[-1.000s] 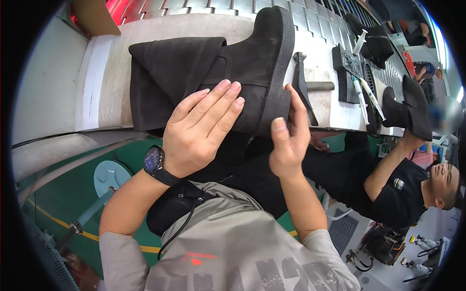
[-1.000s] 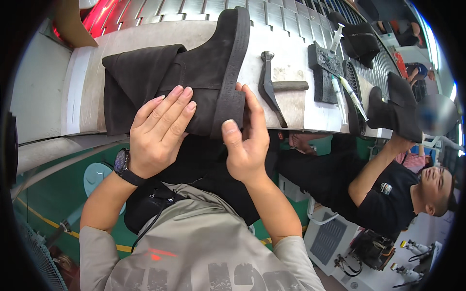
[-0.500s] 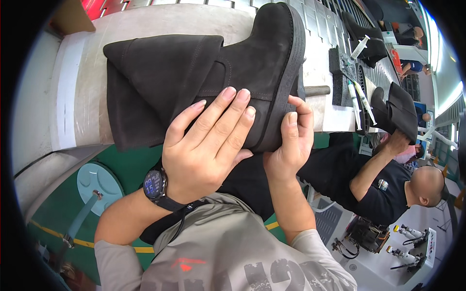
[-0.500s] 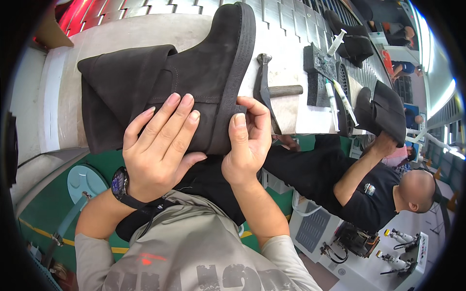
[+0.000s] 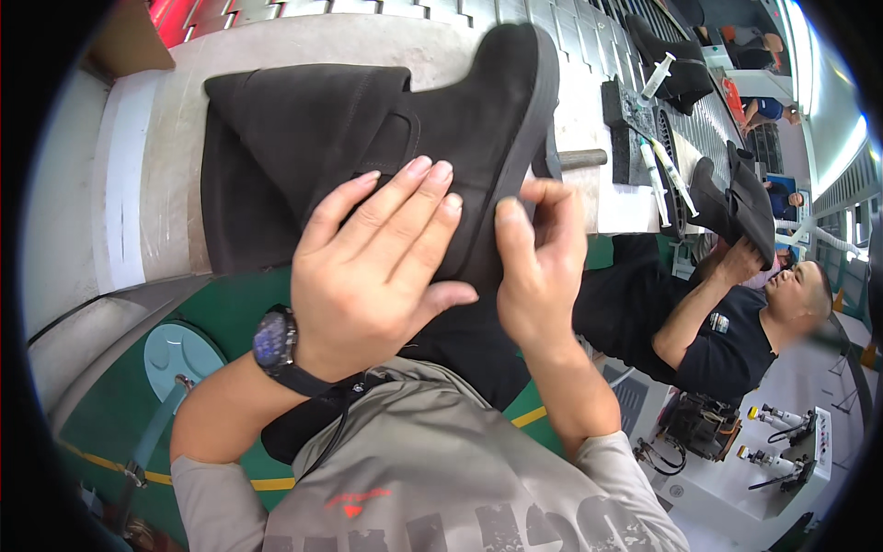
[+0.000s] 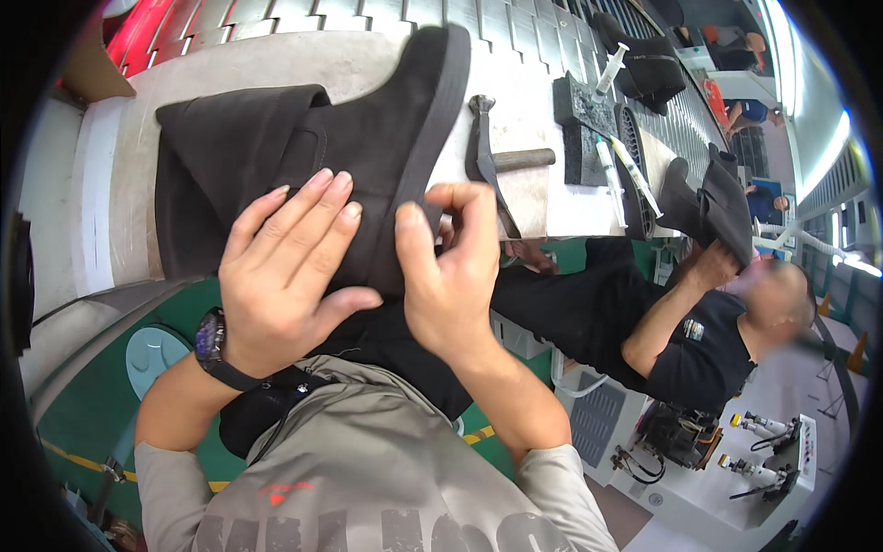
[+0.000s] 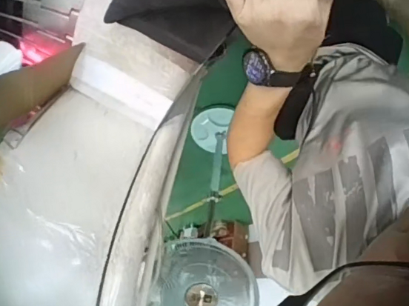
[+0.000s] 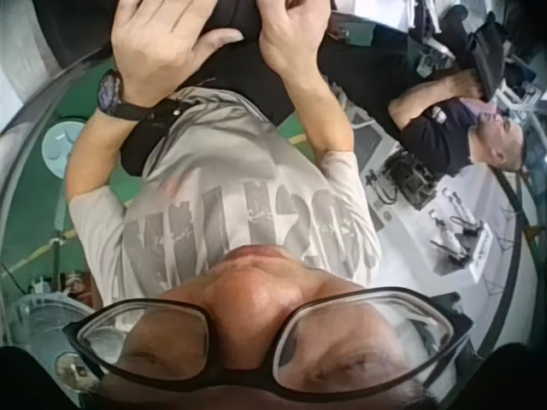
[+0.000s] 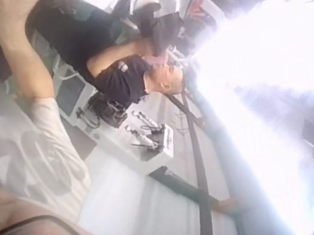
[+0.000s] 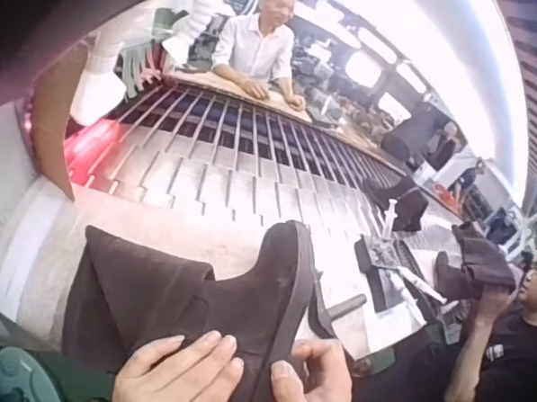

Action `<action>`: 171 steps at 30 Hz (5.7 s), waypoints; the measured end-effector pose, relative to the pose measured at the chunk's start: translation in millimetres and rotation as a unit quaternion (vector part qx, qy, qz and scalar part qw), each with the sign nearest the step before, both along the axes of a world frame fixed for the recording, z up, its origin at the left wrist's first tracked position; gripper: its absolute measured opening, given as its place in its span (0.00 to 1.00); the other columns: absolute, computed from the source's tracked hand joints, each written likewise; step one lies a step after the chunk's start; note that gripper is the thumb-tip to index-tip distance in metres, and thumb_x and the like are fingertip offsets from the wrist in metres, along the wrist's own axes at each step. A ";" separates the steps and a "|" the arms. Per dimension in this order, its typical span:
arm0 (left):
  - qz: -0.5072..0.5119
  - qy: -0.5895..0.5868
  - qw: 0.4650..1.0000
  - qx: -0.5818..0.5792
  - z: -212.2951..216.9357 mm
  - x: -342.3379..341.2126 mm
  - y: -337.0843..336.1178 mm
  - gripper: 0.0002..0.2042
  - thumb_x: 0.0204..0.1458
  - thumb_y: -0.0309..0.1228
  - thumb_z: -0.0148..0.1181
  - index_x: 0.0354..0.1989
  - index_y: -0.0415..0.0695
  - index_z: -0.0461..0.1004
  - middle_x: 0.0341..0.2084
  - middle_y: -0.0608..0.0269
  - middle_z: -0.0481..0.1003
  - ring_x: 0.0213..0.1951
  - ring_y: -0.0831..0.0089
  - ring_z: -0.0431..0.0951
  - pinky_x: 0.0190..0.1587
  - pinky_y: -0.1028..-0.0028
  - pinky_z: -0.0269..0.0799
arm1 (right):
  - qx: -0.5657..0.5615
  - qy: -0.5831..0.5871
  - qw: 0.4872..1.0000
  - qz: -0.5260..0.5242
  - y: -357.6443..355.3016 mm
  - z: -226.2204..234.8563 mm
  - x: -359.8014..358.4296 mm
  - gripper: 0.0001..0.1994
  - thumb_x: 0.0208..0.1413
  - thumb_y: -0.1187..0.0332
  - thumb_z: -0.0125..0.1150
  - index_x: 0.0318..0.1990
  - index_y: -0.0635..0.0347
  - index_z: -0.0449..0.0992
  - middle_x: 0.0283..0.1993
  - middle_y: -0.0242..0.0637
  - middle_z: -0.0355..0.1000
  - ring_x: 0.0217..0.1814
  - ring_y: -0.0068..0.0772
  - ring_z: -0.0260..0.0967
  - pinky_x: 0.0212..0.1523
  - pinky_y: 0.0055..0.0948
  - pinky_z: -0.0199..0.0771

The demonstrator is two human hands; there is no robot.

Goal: The person joins outsoles to boot uppers by hand, pressing the edges together and smoothing the material along the sole line.

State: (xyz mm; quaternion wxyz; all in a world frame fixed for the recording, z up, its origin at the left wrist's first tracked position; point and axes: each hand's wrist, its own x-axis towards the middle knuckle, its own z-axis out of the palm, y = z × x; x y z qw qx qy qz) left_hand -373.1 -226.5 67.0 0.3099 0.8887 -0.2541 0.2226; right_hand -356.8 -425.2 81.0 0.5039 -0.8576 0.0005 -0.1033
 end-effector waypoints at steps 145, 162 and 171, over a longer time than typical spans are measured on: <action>-0.107 0.382 0.906 0.147 80.7 180.7 -28.5 0.42 0.58 0.66 0.66 0.54 0.28 0.81 0.46 0.32 0.83 0.51 0.46 0.84 0.56 0.59 0.77 | -0.132 0.009 0.982 0.132 -51.0 32.9 -25.7 0.48 0.55 0.70 0.74 0.78 0.77 0.50 0.66 0.65 0.72 0.64 0.60 0.78 0.64 0.43 0.77; -0.127 0.204 0.971 0.010 151.9 172.8 -2.1 0.30 0.53 0.45 0.80 0.51 0.28 0.81 0.42 0.42 0.85 0.46 0.62 0.85 0.51 0.67 0.79 | -0.050 -0.241 0.967 0.073 -44.1 -13.9 -5.5 0.45 0.55 0.73 0.76 0.77 0.78 0.55 0.72 0.62 0.68 0.72 0.51 0.72 0.73 0.42 0.69; -0.081 -0.139 0.974 0.162 204.4 94.7 -34.0 0.32 0.35 0.37 0.85 0.51 0.36 0.82 0.40 0.52 0.79 0.41 0.51 0.82 0.47 0.61 0.78 | 0.377 -0.204 0.886 0.178 -48.9 113.0 80.0 0.22 0.79 0.57 0.52 0.64 0.71 0.72 0.54 0.34 0.76 0.54 0.18 0.70 0.59 0.22 0.70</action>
